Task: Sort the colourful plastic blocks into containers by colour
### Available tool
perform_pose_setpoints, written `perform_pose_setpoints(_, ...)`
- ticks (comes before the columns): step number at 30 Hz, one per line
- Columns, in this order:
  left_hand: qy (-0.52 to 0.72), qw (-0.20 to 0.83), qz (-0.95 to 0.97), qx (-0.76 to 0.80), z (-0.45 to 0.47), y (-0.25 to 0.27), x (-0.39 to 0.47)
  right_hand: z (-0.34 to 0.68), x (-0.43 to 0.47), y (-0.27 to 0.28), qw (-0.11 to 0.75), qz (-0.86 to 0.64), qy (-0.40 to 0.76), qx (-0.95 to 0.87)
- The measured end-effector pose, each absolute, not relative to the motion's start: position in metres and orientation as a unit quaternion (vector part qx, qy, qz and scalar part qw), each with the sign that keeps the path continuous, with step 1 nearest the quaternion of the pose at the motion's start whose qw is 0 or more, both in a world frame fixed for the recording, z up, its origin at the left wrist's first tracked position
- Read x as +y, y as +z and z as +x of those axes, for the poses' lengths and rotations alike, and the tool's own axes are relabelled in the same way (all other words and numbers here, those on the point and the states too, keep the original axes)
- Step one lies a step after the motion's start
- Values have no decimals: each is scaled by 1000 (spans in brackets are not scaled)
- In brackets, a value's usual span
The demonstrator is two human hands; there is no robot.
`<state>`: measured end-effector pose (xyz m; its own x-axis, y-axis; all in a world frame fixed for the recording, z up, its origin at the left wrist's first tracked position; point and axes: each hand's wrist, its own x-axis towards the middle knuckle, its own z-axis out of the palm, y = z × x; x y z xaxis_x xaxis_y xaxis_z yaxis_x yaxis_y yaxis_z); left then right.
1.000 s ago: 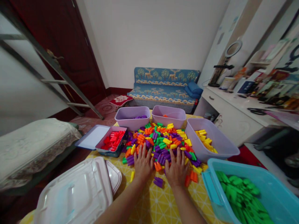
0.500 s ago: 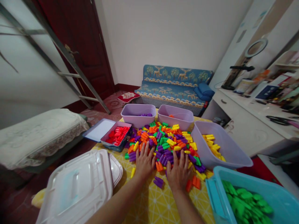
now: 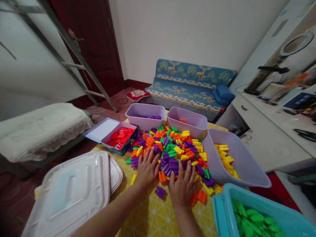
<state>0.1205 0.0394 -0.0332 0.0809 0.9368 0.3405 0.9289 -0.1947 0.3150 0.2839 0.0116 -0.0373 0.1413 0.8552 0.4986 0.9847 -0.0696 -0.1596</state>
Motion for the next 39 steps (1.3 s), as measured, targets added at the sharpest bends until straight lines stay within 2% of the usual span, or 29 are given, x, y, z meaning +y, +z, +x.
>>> perform_pose_setpoints(24,233,2,740,630,120,-35,40,279,10,-29,228,-737,-142,-620)
perform_pose_setpoints(39,247,-49,738,626,120,-41,42,280,14,-36,230,-747,-145,-607)
